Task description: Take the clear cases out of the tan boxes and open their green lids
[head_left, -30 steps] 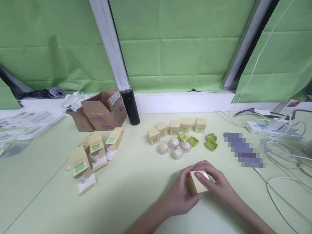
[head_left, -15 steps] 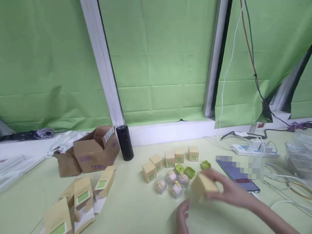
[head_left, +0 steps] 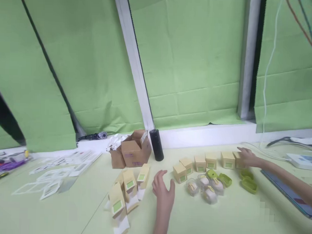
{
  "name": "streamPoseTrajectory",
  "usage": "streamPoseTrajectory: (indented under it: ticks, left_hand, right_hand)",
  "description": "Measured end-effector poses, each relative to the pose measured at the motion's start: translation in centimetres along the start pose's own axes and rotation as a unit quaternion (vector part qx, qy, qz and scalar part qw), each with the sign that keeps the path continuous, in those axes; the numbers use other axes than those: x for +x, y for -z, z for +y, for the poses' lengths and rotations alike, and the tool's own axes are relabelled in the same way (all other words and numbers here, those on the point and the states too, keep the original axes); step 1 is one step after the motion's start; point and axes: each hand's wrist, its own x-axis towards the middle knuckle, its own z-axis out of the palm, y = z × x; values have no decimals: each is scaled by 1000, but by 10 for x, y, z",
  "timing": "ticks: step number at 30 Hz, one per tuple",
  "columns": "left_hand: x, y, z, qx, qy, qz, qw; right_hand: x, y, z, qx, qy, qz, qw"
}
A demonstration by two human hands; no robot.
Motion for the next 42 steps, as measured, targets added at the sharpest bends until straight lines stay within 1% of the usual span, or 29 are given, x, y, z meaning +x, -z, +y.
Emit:
streamPoseTrajectory:
  ticks: [1, 3, 5, 6, 8, 9, 10, 12, 14, 15, 16, 18, 19, 20, 22, 24, 25, 28, 29, 30, 31, 33, 34, 35, 36, 38, 40, 41, 42]
  left_hand:
    - [1, 0, -2, -6, -6, -22, 1000]
    - [-5, -7, 0, -23, -25, -85, 996]
    - [-20, -22, 5, -32, -50, -145, 988]
    - [-28, -30, 8, -27, -62, -163, 984]
    - [-41, -45, 10, 1, -80, -179, 981]
    - [-46, -50, 9, 19, -87, -180, 980]
    - [-49, -54, 7, 39, -89, -179, 979]
    - [-54, -57, 4, 68, -88, -167, 980]
    - [-58, -56, 4, 72, -102, -165, 978]
    - [-60, -56, 5, 61, -115, -181, 975]
    - [-63, -55, 7, 45, -131, -214, 967]
    - [-70, -56, 12, 12, -150, -310, 939]
    - [-73, -56, 15, 2, -147, -349, 926]
    - [-75, -58, 17, -4, -141, -374, 917]
    - [-78, -60, 21, -20, -135, -381, 915]
    - [-79, -61, 25, -53, -143, -359, 921]
    - [-79, -61, 27, -71, -148, -350, 922]
    - [-79, -56, 34, -98, -157, -336, 924]
    - [-79, -53, 37, -98, -165, -334, 923]
    - [-80, -51, 40, -95, -179, -333, 921]
    - [-80, -48, 42, -91, -198, -332, 918]
    - [-81, -44, 46, -85, -240, -332, 908]
    - [-81, -43, 48, -85, -256, -331, 904]
    - [-81, -42, 49, -88, -264, -329, 902]
    - [-81, -42, 50, -92, -265, -328, 902]
    - [-82, -43, 50, -105, -240, -324, 909]
    - [-84, -45, 49, -123, -188, -315, 922]
    - [-85, -46, 48, -133, -160, -308, 928]
    - [-86, -48, 47, -144, -137, -301, 933]
  right_hand:
    - [-3, -2, -4, -4, 2, -13, 1000]
    - [-17, -4, -18, -11, 23, -44, 999]
    - [-41, -6, -42, -2, 69, -73, 995]
    - [-56, -8, -56, 7, 104, -98, 990]
    - [-89, -13, -85, 22, 198, -166, 966]
    - [-105, -16, -97, 18, 223, -194, 955]
    - [-120, -19, -108, 12, 229, -207, 951]
    - [-145, -23, -121, 13, 221, -218, 951]
    - [-161, -20, -127, 31, 193, -221, 955]
    - [-167, -14, -128, 50, 180, -227, 956]
    - [-170, -6, -128, 75, 168, -240, 953]
    - [-173, 14, -129, 147, 146, -279, 938]
    - [-173, 25, -130, 188, 132, -302, 925]
    - [-171, 34, -130, 226, 113, -319, 913]
    - [-168, 45, -128, 290, 71, -338, 893]
    - [-167, 44, -125, 360, 11, -333, 872]
    - [-167, 41, -122, 405, -34, -323, 855]
    - [-174, 25, -121, 515, -168, -290, 789]
    - [-178, 21, -123, 545, -206, -285, 761]
    - [-182, 17, -126, 578, -240, -286, 726]
    - [-185, 15, -130, 618, -273, -292, 677]
    - [-191, 14, -138, 699, -341, -308, 548]
    - [-192, 14, -141, 725, -363, -318, 491]
    - [-193, 14, -143, 738, -376, -328, 453]
    - [-194, 14, -145, 743, -386, -337, 430]
    - [-193, 14, -146, 742, -398, -351, 410]
    - [-192, 14, -145, 738, -412, -363, 392]
    - [-192, 15, -145, 728, -416, -371, 399]
    - [-193, 15, -145, 712, -416, -378, 420]
